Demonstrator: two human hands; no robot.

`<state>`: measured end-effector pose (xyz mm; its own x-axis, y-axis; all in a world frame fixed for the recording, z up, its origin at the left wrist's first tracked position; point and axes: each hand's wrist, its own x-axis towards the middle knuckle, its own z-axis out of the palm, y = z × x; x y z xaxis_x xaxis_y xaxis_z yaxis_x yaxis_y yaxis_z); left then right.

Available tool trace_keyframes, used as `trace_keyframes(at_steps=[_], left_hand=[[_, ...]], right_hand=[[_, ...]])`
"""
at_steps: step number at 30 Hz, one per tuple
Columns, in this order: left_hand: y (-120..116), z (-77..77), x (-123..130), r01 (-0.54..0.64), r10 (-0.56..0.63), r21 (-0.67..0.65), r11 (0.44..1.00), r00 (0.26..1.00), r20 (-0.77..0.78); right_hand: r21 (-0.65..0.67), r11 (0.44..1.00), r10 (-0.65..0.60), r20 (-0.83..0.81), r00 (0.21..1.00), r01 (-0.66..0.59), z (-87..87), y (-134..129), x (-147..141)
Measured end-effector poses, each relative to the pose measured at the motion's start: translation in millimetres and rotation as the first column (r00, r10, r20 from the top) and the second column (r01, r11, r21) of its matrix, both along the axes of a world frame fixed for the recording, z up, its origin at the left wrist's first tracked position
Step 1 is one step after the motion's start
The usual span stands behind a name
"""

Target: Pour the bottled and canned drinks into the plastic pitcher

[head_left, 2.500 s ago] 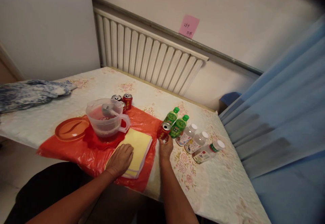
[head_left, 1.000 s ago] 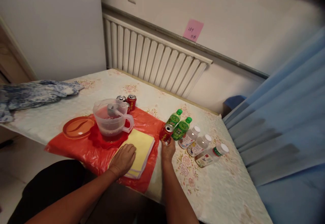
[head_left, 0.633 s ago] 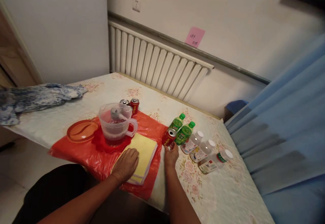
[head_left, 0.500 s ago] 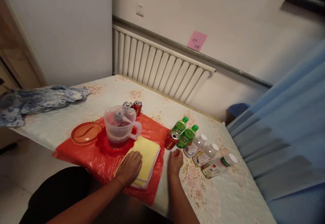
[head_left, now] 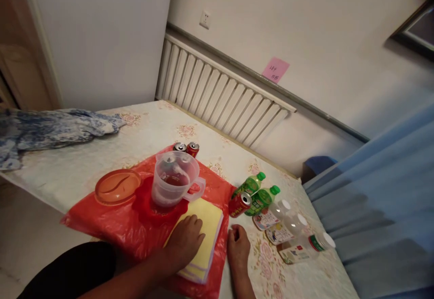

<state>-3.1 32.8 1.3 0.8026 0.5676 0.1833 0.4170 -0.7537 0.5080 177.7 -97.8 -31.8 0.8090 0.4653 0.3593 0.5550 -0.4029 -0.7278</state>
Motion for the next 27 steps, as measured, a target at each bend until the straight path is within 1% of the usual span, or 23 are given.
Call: trace_keyframes(at_steps=[2, 4, 7, 10, 12, 14, 15, 17, 20, 21, 22, 24, 25, 27], left_hand=[[6.3, 4.3, 1.9, 0.037, -0.037, -0.041, 0.998, 0.999, 0.016], [12.4, 5.3, 2.6, 0.076, -0.072, -0.085, 0.993, 0.996, 0.048], [18.2, 2.6, 2.7, 0.136, -0.119, -0.175, 0.975, 0.987, 0.105], [19.5, -0.1, 2.6, 0.194, -0.149, -0.277, 0.941, 0.973, 0.175], [19.7, -0.1, 2.4, 0.218, -0.153, -0.332, 0.918, 0.966, 0.211], [20.7, 1.3, 1.9, 0.232, -0.156, -0.374, 0.898, 0.962, 0.222], [21.7, 2.3, 1.5, 0.235, -0.157, -0.392, 0.89, 0.963, 0.22], [24.3, 4.3, 0.2, 0.235, -0.157, -0.421, 0.876, 0.964, 0.213], [28.0, 5.1, -1.8, 0.242, -0.152, -0.446, 0.862, 0.962, 0.228], [28.8, 4.4, -2.2, 0.248, -0.152, -0.45, 0.858, 0.959, 0.239], [29.3, 3.2, -2.2, 0.25, -0.15, -0.451, 0.857, 0.958, 0.247], [29.5, 0.2, -1.6, 0.255, -0.152, -0.451, 0.855, 0.956, 0.252], [29.5, -1.0, -1.1, 0.258, -0.157, -0.453, 0.853, 0.956, 0.249], [29.5, -1.2, -0.4, 0.266, -0.168, -0.468, 0.843, 0.956, 0.24]], right_hand=[[-0.017, 1.0, -0.005, 0.012, 1.0, 0.005, -2.3, 0.6, 2.2], [-0.025, 1.0, -0.009, 0.019, 1.0, 0.009, -4.0, 1.0, 4.0], [-0.04, 0.999, -0.025, 0.013, 1.0, 0.026, -5.6, -0.3, 4.3], [-0.007, 0.996, -0.088, 0.015, 0.996, 0.088, -5.1, -3.9, -0.1], [0.038, 0.992, -0.12, 0.033, 0.992, 0.119, -0.7, -3.3, -4.4], [0.071, 0.994, -0.092, 0.048, 0.995, 0.088, 10.3, 5.4, -7.2], [0.078, 0.996, -0.056, 0.052, 0.997, 0.051, 18.6, 14.3, -7.5], [0.1, 0.993, 0.049, 0.062, 0.997, -0.055, 40.8, 42.0, -5.9], [0.119, 0.975, 0.184, 0.034, 0.982, -0.186, 80.4, 103.1, -2.1], [0.105, 0.962, 0.254, -0.001, 0.967, -0.253, 92.7, 125.5, -1.7], [0.087, 0.942, 0.329, -0.034, 0.944, -0.325, 103.6, 147.4, -2.1], [0.073, 0.877, 0.48, -0.068, 0.875, -0.475, 119.0, 186.8, -5.4], [0.072, 0.844, 0.535, -0.067, 0.842, -0.531, 123.2, 203.3, -8.1], [0.061, 0.785, 0.619, -0.061, 0.783, -0.616, 124.5, 229.3, -15.0]])
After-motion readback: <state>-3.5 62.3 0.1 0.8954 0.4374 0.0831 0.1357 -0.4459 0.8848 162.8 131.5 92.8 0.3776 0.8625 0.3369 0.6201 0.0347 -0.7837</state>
